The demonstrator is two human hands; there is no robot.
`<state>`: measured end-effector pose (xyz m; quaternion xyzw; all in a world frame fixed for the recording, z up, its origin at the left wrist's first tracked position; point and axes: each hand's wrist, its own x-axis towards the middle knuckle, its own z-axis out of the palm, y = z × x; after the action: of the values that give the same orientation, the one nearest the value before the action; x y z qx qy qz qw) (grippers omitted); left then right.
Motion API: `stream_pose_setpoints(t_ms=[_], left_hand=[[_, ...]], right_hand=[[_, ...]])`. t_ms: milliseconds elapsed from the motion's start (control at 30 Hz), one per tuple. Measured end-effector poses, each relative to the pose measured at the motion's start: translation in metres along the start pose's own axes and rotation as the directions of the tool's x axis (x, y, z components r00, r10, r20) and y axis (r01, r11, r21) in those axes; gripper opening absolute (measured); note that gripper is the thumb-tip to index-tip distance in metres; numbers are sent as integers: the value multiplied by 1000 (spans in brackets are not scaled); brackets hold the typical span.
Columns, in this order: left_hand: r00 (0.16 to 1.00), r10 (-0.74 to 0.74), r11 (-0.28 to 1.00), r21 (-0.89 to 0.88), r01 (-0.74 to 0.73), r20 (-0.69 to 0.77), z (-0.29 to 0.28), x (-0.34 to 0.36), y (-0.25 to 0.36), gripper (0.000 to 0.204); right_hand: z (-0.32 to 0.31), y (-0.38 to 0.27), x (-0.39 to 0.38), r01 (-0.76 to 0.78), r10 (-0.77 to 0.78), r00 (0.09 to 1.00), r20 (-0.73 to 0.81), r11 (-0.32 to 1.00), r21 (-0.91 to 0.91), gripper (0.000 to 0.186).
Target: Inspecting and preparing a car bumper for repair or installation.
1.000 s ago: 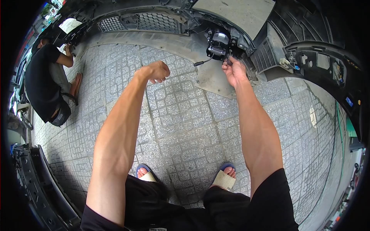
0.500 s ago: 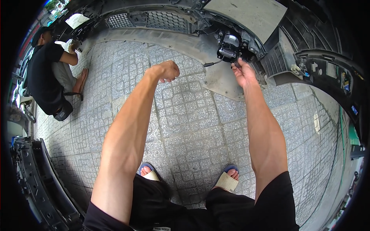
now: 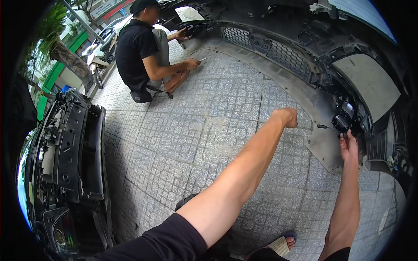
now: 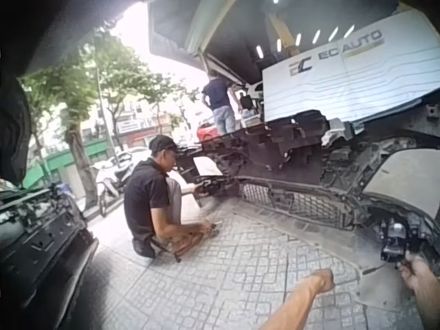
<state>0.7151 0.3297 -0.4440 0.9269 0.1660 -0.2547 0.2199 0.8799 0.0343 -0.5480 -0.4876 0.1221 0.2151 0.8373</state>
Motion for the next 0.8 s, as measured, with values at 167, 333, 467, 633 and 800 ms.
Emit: stream_pose_setpoints(t_ms=[167,333,467,633,800], left_hand=[[1000,-24,999,29,24,8,-6,-7,5,37],[999,-41,999,5,41,-5,-8,-7,2,36],[999,-25,1000,13,25,26,-10,-7,12,36],[999,-28,999,22,28,34,-9,-8,9,36],[999,-29,1000,-1,29,22,-9,-6,2,36]], right_hand=[[-17,-7,13,-17,17,1000,12,1000,11,19],[-13,-8,15,-39,38,999,6,999,7,17],[-19,-17,22,-38,37,998,-44,999,-28,15],[-10,-10,18,-35,35,999,-39,999,4,12],[-4,-12,11,-10,10,998,-58,1000,15,14]])
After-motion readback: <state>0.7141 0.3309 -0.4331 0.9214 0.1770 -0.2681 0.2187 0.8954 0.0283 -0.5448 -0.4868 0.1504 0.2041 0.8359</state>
